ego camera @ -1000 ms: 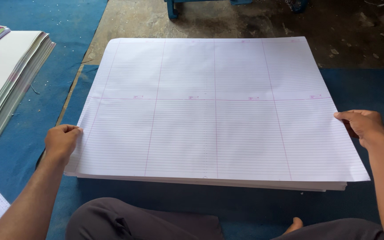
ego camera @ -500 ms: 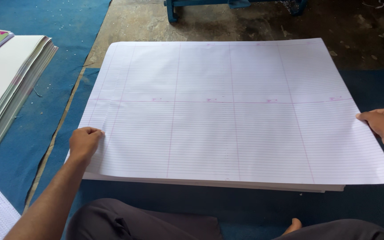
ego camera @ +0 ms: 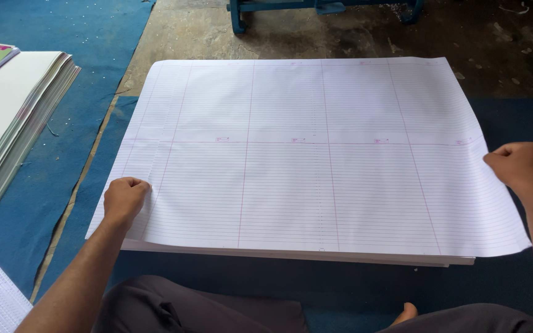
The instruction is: The person folds a stack of lined paper sheets in half and presses the crease with a small wooden block. The person repeats this folding and pressing process for multiple sheets.
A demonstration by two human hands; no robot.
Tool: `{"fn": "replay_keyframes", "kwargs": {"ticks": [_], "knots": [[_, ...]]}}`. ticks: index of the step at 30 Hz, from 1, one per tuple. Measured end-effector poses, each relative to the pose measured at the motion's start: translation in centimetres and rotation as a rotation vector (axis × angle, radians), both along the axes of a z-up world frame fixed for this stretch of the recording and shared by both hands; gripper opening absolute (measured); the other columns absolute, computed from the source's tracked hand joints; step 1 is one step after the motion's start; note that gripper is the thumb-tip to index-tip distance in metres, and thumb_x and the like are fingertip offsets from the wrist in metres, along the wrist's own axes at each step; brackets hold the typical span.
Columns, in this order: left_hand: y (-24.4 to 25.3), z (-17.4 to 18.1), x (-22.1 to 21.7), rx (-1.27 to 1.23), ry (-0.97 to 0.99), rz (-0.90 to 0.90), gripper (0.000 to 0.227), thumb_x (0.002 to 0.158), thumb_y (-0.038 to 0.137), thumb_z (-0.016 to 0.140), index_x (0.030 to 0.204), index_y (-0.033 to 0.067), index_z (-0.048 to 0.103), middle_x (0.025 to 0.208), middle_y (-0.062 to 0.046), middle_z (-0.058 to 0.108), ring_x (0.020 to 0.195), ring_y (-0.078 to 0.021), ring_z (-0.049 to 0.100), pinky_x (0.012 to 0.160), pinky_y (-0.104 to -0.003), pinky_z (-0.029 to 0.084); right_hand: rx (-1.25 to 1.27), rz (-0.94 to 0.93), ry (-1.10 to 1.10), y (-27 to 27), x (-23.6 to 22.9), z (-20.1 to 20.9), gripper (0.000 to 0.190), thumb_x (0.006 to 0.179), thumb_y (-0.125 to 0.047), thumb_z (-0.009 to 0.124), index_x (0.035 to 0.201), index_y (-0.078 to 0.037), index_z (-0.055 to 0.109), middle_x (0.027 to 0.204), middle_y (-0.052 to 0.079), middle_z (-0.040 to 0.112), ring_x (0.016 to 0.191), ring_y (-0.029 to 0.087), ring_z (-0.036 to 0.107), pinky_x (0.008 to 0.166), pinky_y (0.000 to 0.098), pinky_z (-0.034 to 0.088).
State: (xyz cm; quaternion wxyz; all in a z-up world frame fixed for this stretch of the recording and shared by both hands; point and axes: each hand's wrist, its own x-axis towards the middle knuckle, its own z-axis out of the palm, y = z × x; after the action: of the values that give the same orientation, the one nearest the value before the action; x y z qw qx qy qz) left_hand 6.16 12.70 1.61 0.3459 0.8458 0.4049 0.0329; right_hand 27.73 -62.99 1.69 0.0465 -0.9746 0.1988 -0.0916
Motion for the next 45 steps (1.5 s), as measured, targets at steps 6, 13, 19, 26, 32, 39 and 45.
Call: {"fn": "replay_keyframes", "kwargs": {"ticks": [6, 13, 19, 26, 32, 39, 45], "knots": [[0.8, -1.3, 0.2, 0.118, -0.002, -0.061, 0.023, 0.09, 0.022, 0.067, 0.099, 0.004, 0.078, 0.093, -0.014, 0.077, 0.086, -0.0238, 0.072, 0.083, -0.04, 0.057, -0.066, 0.118, 0.068, 5.6, -0.8, 3.6, 0.018, 0.094, -0.028, 0.076, 0.092, -0.012, 0.082, 0.074, 0.007, 0.077, 0.056, 0.019, 0.069, 0.053, 0.0321, 0.054], [0.6, -0.9, 0.6, 0.217, 0.072, -0.115, 0.026, 0.091, 0.027, 0.067, 0.1, 0.0041, 0.074, 0.091, -0.014, 0.075, 0.087, -0.0262, 0.072, 0.082, -0.043, 0.056, 0.078, 0.26, 0.074, 13.5, -2.7, 8.1, 0.021, 0.094, -0.03, 0.074, 0.099, -0.01, 0.08, 0.082, 0.009, 0.078, 0.064, 0.023, 0.073, 0.057, 0.0356, 0.057], [-0.5, 0.3, 0.7, 0.279, 0.142, -0.156, 0.035, 0.091, 0.03, 0.071, 0.113, 0.0029, 0.069, 0.097, -0.016, 0.072, 0.092, -0.0273, 0.071, 0.081, -0.043, 0.057, 0.147, 0.323, -0.006, 19.5, -3.6, 9.1, 0.021, 0.087, -0.031, 0.078, 0.091, -0.011, 0.082, 0.086, 0.01, 0.079, 0.074, 0.026, 0.074, 0.07, 0.0399, 0.06], [-2.0, 1.0, 1.0, 0.405, 0.018, -0.387, 0.036, 0.087, 0.013, 0.07, 0.123, 0.0143, 0.069, 0.115, -0.014, 0.062, 0.107, -0.0249, 0.062, 0.095, -0.039, 0.055, 0.139, 0.358, -0.059, 26.1, -5.1, 7.9, 0.02, 0.084, -0.033, 0.077, 0.081, -0.013, 0.079, 0.08, 0.009, 0.077, 0.073, 0.028, 0.073, 0.071, 0.0419, 0.059], [-3.6, 2.2, 2.0, 0.434, 0.065, -0.451, 0.024, 0.093, 0.026, 0.07, 0.101, 0.0035, 0.074, 0.106, -0.016, 0.063, 0.096, -0.0253, 0.063, 0.088, -0.039, 0.057, 0.229, 0.379, 0.015, 31.6, -6.3, 6.4, 0.021, 0.083, -0.032, 0.075, 0.078, -0.012, 0.075, 0.077, 0.009, 0.075, 0.074, 0.028, 0.073, 0.072, 0.0428, 0.058], [-4.0, 2.3, 3.0, 0.409, 0.063, -0.438, 0.04, 0.09, 0.037, 0.076, 0.088, -0.0032, 0.069, 0.1, -0.019, 0.062, 0.091, -0.0285, 0.063, 0.08, -0.042, 0.057, 0.337, 0.466, 0.074, 36.7, -7.6, 4.9, 0.02, 0.084, -0.029, 0.073, 0.076, -0.01, 0.073, 0.071, 0.009, 0.073, 0.068, 0.025, 0.072, 0.069, 0.0399, 0.059], [-4.0, -0.7, 5.2, 0.462, -0.29, -0.528, 0.026, 0.08, 0.011, 0.073, 0.104, 0.0015, 0.073, 0.108, -0.018, 0.065, 0.099, -0.0339, 0.064, 0.089, -0.044, 0.054, 0.403, 0.499, 0.109, 40.0, -8.3, 4.1, 0.023, 0.084, -0.028, 0.072, 0.07, -0.01, 0.068, 0.064, 0.007, 0.07, 0.06, 0.021, 0.07, 0.06, 0.037, 0.058]]}}
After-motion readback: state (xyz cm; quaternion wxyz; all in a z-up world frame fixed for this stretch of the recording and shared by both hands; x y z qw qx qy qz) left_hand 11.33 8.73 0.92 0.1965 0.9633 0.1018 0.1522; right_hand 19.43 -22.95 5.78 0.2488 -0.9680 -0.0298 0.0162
